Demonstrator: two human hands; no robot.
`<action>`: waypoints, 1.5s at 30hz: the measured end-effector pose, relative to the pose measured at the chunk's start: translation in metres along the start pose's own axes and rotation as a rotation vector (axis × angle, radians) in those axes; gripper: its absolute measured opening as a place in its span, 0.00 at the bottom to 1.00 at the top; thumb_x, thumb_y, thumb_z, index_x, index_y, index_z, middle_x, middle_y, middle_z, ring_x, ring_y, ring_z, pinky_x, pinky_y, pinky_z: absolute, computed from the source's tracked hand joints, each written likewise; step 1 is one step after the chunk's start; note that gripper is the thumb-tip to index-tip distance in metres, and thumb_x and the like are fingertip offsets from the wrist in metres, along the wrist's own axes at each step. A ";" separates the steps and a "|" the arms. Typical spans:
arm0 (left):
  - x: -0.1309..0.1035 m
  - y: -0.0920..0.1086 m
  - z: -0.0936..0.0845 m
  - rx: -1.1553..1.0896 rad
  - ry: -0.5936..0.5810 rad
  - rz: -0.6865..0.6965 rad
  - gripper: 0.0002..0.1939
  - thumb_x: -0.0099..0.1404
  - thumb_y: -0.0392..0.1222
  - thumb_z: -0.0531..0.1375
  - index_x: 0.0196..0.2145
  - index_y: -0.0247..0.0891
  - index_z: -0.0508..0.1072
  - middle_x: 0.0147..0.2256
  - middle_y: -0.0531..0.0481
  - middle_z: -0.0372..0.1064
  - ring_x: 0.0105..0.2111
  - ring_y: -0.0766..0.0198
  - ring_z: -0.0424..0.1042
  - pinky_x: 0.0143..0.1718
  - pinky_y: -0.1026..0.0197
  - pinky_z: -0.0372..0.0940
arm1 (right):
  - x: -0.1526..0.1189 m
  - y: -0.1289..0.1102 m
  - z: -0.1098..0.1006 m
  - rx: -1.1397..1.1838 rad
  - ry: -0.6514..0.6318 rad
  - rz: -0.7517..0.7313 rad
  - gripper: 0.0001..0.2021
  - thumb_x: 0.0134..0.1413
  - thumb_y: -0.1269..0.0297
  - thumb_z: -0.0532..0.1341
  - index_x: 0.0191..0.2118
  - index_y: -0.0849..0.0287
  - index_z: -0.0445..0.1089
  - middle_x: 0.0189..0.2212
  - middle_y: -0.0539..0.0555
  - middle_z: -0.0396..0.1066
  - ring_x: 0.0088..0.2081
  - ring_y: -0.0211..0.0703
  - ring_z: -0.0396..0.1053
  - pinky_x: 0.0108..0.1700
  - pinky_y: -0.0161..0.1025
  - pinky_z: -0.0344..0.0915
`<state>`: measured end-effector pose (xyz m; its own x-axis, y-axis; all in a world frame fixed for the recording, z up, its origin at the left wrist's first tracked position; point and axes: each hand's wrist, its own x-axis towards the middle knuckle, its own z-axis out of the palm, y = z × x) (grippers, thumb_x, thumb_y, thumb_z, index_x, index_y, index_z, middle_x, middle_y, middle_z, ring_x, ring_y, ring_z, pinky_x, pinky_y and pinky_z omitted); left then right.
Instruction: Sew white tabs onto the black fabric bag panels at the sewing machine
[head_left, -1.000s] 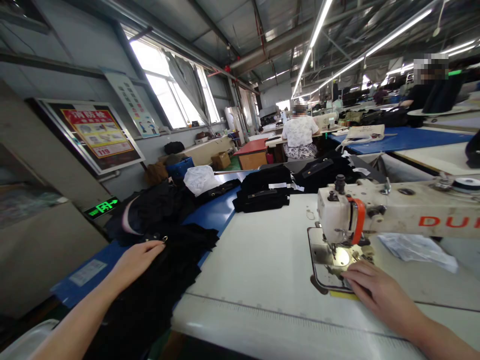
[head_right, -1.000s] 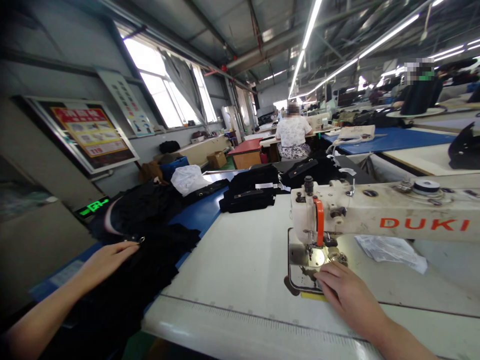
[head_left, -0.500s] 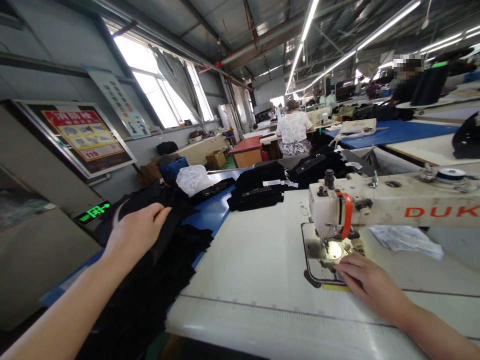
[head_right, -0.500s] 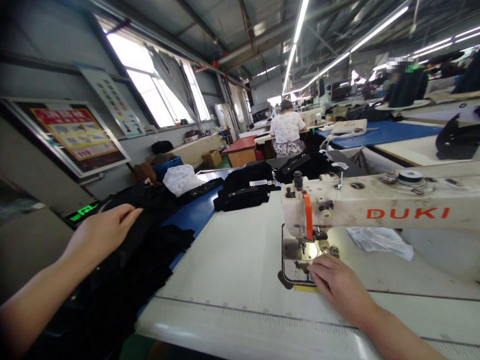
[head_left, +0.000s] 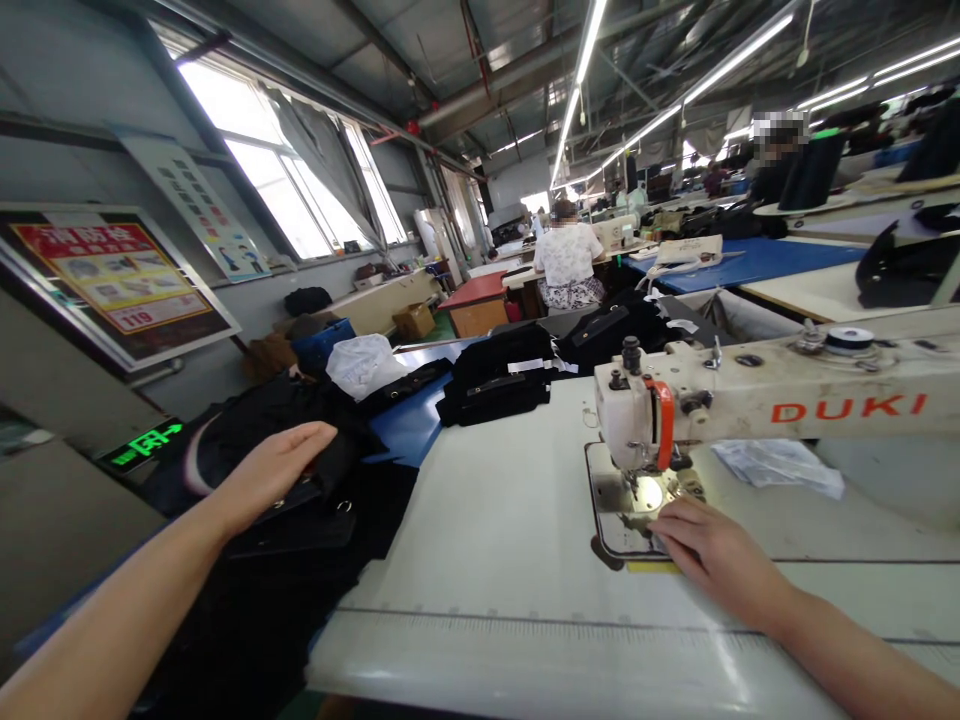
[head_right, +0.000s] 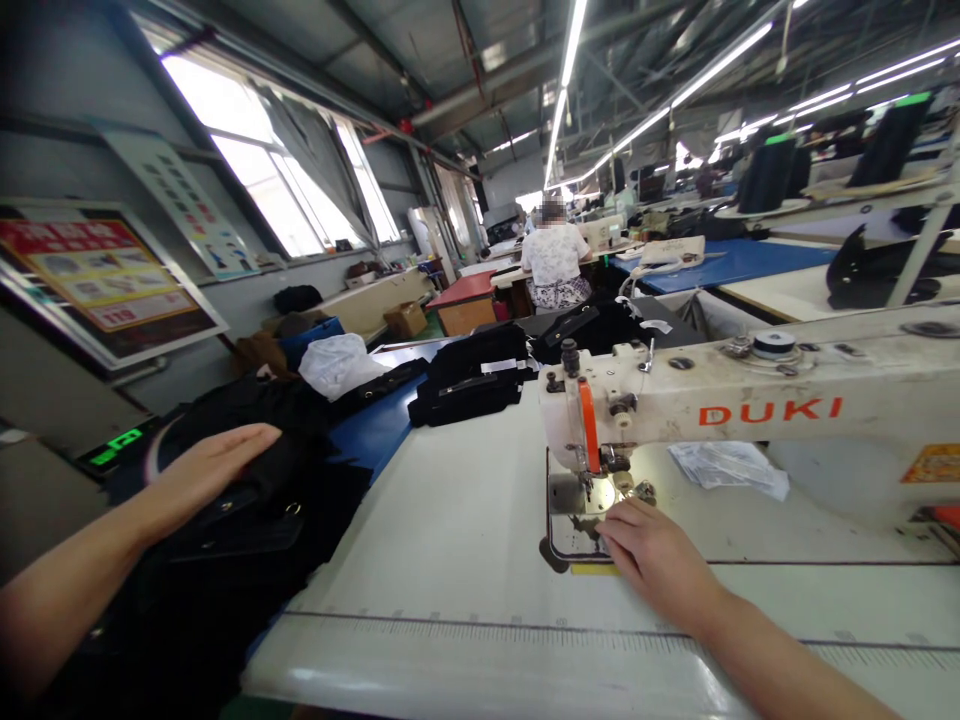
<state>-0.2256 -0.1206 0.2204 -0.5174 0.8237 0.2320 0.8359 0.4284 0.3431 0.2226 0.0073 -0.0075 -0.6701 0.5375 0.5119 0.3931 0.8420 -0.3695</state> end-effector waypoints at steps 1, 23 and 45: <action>0.001 0.004 -0.002 0.007 0.047 -0.003 0.21 0.60 0.58 0.50 0.31 0.37 0.70 0.29 0.54 0.69 0.35 0.61 0.68 0.42 0.61 0.63 | 0.000 0.000 0.000 -0.004 0.003 -0.001 0.13 0.63 0.70 0.52 0.40 0.57 0.75 0.36 0.57 0.72 0.39 0.45 0.70 0.44 0.42 0.69; -0.108 0.142 0.214 -0.677 -0.679 0.186 0.18 0.64 0.54 0.50 0.35 0.39 0.71 0.34 0.47 0.74 0.32 0.61 0.75 0.34 0.59 0.70 | 0.012 -0.004 -0.006 -0.118 -0.056 0.040 0.10 0.61 0.73 0.55 0.35 0.60 0.74 0.32 0.56 0.71 0.37 0.45 0.66 0.41 0.40 0.64; -0.091 0.101 0.242 -0.006 -0.216 0.941 0.21 0.70 0.44 0.48 0.59 0.47 0.66 0.61 0.47 0.62 0.59 0.53 0.63 0.57 0.46 0.63 | 0.013 -0.030 -0.001 0.134 -0.008 0.309 0.21 0.58 0.78 0.52 0.54 0.59 0.68 0.45 0.58 0.72 0.47 0.47 0.66 0.53 0.45 0.64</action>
<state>-0.0498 -0.0625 0.0135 0.4091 0.8799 0.2418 0.8900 -0.4432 0.1069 0.2030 -0.0113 0.0110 -0.5370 0.7659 0.3536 0.4930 0.6251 -0.6051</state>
